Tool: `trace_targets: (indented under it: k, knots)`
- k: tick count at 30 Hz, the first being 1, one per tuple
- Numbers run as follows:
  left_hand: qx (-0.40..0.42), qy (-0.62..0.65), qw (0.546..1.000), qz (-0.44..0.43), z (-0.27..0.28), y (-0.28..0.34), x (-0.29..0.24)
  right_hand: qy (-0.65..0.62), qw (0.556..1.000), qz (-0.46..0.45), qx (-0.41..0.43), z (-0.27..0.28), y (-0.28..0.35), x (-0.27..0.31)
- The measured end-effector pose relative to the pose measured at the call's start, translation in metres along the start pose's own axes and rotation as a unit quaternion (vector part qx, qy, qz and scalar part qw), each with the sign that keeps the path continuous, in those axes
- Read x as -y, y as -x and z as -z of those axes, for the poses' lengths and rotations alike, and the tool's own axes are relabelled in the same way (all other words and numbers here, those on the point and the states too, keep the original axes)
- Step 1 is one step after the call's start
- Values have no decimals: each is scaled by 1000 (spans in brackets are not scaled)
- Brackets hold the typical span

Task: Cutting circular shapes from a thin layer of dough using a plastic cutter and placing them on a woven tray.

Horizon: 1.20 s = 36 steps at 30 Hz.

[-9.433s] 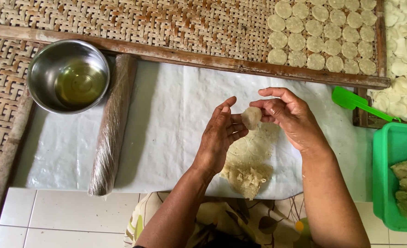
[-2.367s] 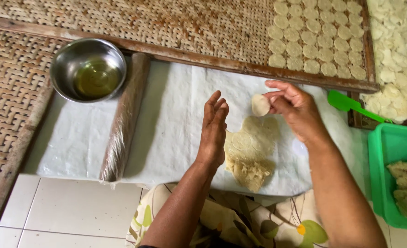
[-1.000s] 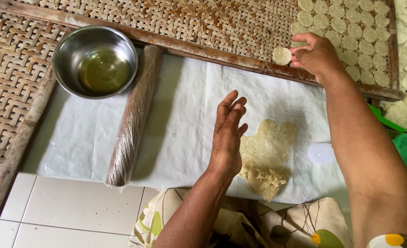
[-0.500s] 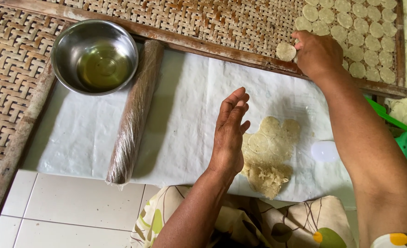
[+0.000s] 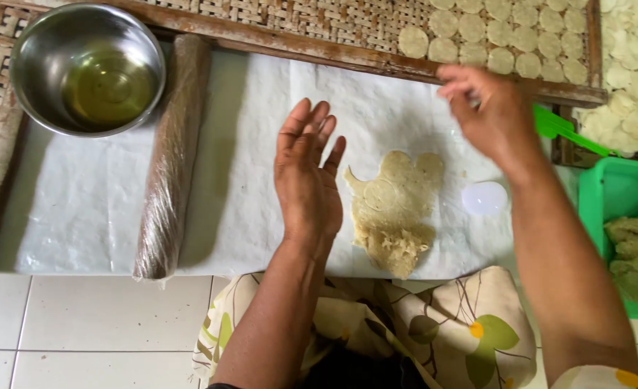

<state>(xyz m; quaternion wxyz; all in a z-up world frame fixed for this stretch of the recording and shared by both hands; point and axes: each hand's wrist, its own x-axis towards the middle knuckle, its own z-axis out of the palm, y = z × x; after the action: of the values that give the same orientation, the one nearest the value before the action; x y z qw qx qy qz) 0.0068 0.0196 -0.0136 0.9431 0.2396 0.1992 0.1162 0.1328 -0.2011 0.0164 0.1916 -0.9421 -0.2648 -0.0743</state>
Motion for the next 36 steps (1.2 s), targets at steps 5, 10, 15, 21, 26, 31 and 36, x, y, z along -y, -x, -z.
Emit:
trace_targets:
  k: [5,10,15,21,26,31,36]
  knots:
    - [-38,-32,998,-30,-2,2,2,-121,990,-24,62,-23,47,21]
    - [-37,-45,998,-10,-3,2,7,-41,995,61,64,-64,53,6]
    - [-32,-55,998,1,-4,2,6,8,988,148,39,-74,54,-3]
    - [-18,-53,998,6,-1,1,10,55,989,114,75,-77,56,-7]
    - [-11,-68,998,11,-2,2,10,111,984,99,94,-84,60,-9]
    - [-7,-79,997,16,-3,4,13,112,985,119,63,-93,63,-23]
    - [5,-89,996,16,-2,3,17,107,984,136,37,-94,66,-30]
